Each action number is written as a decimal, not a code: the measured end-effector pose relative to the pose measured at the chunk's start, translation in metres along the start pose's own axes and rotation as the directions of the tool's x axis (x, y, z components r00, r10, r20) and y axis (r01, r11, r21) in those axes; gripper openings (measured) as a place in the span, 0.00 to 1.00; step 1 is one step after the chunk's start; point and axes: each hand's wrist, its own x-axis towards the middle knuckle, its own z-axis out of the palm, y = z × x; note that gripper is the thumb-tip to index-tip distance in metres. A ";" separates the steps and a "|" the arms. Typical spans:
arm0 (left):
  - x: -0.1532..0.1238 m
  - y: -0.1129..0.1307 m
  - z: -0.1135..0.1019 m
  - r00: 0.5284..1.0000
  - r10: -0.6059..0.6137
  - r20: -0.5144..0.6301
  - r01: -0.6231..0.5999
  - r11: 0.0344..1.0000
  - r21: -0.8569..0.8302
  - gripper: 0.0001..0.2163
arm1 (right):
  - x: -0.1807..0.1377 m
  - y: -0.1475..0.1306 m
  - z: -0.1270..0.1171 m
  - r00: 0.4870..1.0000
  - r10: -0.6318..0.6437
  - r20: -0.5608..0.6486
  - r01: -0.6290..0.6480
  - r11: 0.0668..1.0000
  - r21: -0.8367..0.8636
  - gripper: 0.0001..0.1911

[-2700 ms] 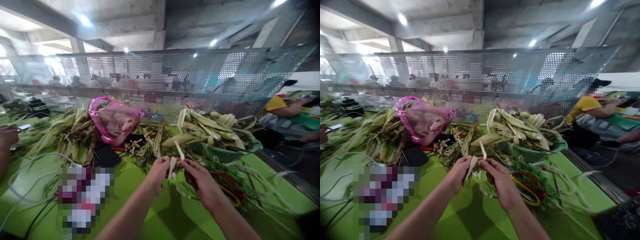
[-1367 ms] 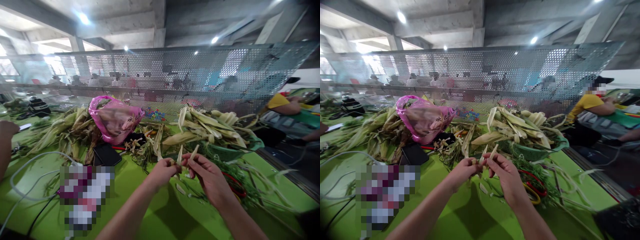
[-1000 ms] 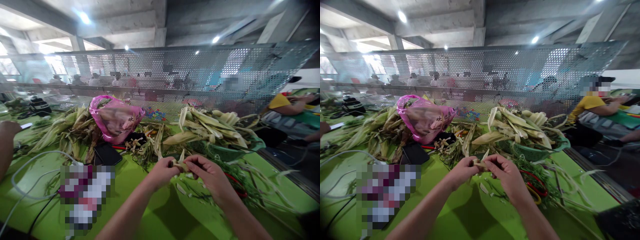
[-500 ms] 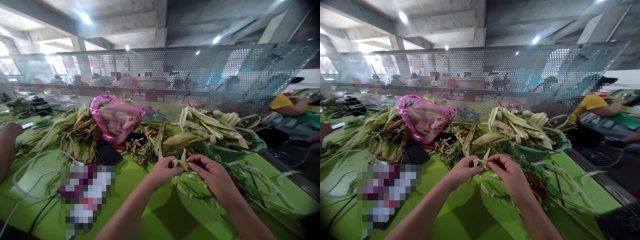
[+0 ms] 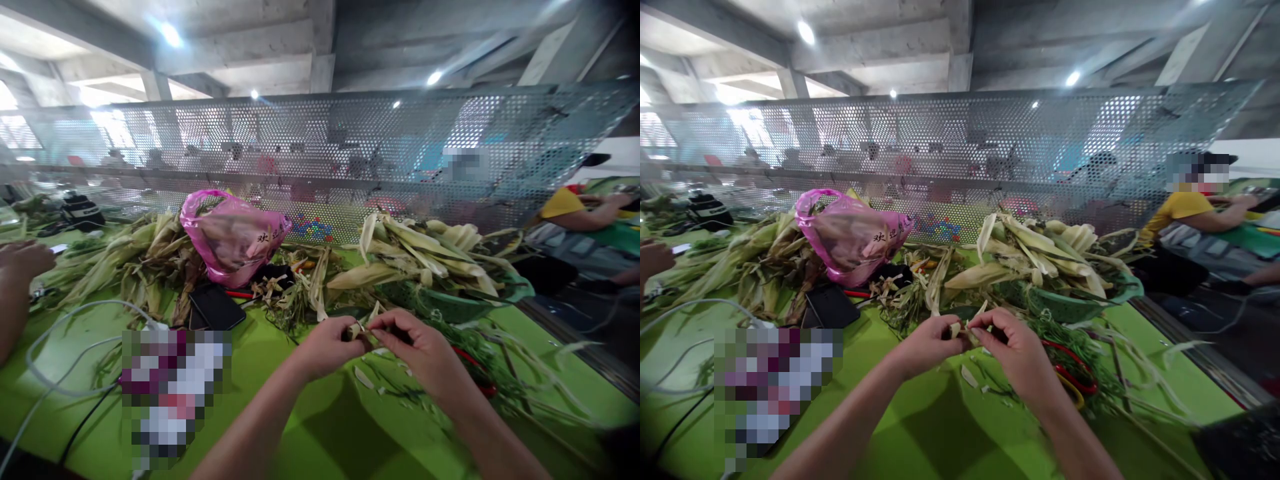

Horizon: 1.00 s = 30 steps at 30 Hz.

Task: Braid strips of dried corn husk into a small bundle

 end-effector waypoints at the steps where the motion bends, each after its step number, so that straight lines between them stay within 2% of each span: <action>1: 0.000 0.000 0.001 1.000 0.005 0.006 -0.005 1.000 0.014 0.09 | 0.000 -0.001 0.000 0.999 -0.039 -0.010 0.038 0.999 -0.031 0.07; 6: 0.001 -0.005 0.002 0.999 0.001 0.035 -0.004 0.997 0.080 0.08 | -0.002 -0.006 0.001 0.986 -0.166 -0.011 0.163 0.975 -0.148 0.06; 15: -0.001 -0.012 0.000 0.998 -0.039 0.045 0.036 0.996 0.084 0.09 | -0.005 -0.009 0.005 0.972 -0.215 0.093 0.230 0.948 -0.220 0.07; 19: 0.001 -0.013 0.004 0.995 -0.040 0.092 0.049 0.994 -0.097 0.09 | -0.008 -0.014 0.011 0.961 -0.255 0.103 0.273 0.932 -0.239 0.08; 22: 0.002 -0.011 0.006 0.997 -0.020 0.079 0.043 0.952 -0.302 0.12 | -0.012 -0.016 0.012 0.956 -0.284 0.075 0.294 0.917 -0.271 0.12; 25: 0.001 -0.008 0.006 0.998 -0.026 0.063 0.049 0.920 -0.390 0.13 | -0.014 -0.017 0.012 0.942 -0.322 0.090 0.333 0.880 -0.339 0.13; 27: 0.001 -0.007 0.007 0.998 -0.042 0.037 0.054 0.890 -0.453 0.15 | -0.015 -0.019 0.013 0.936 -0.339 0.098 0.350 0.859 -0.374 0.13; 30: 0.001 -0.007 0.008 0.995 -0.086 -0.053 0.035 0.787 -0.617 0.16 | -0.015 -0.023 0.013 0.936 -0.352 -0.006 0.322 0.865 -0.385 0.14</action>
